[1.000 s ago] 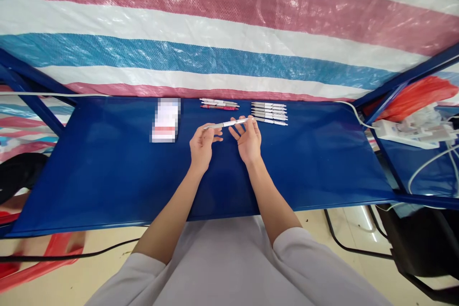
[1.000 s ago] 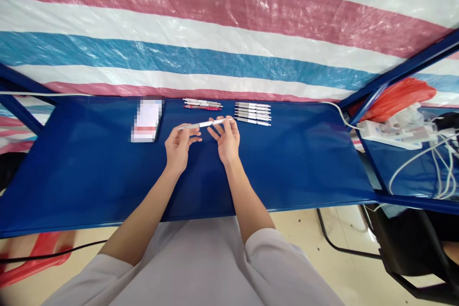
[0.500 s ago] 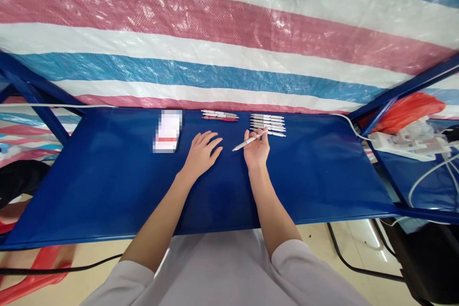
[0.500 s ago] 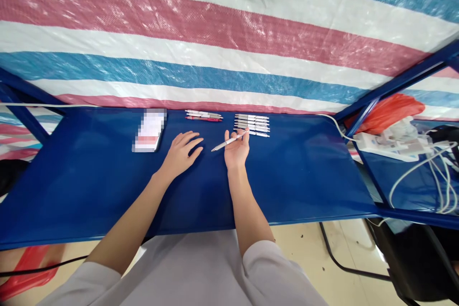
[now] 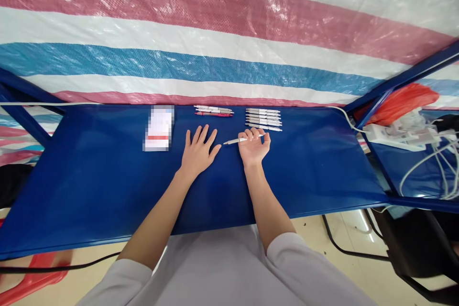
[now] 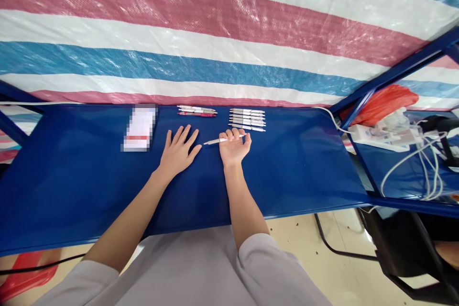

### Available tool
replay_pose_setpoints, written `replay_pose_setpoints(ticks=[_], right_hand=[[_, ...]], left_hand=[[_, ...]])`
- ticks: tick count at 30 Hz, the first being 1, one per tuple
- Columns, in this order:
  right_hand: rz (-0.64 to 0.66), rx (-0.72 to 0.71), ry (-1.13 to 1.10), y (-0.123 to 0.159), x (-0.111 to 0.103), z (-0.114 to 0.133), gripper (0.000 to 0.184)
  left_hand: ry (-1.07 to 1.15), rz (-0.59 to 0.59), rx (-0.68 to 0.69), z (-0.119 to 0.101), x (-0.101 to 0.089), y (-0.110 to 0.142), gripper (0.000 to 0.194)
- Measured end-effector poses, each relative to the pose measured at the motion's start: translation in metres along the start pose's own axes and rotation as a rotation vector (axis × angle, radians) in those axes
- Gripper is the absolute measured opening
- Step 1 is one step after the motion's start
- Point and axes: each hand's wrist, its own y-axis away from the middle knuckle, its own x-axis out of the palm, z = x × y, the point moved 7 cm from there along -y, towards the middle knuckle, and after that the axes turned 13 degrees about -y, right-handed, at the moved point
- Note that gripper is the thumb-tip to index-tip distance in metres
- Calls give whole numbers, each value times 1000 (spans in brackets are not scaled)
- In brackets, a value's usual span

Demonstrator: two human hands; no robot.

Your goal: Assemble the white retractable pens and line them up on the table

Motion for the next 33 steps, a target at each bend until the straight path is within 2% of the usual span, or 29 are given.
replay_pose_setpoints(ticks=[8,13,18,25,33], right_hand=[[15,3,-58,0,4,1,27],[-18,-9,-47,-1,-2,1,26],[10,6,-192,-2,-2,-1,20],[19,83,-404,-2,1,-5,17],[17,74,-391,-1,-2,-5,17]], left_hand=[[-3,17,5,-2,2,0,52],[2,13,-3,-2,2,0,54],[-71,26,10,-3,2,1,55],[-235,110,18,-7,3,1,56],[-234,104,18,-8,1,0,56]])
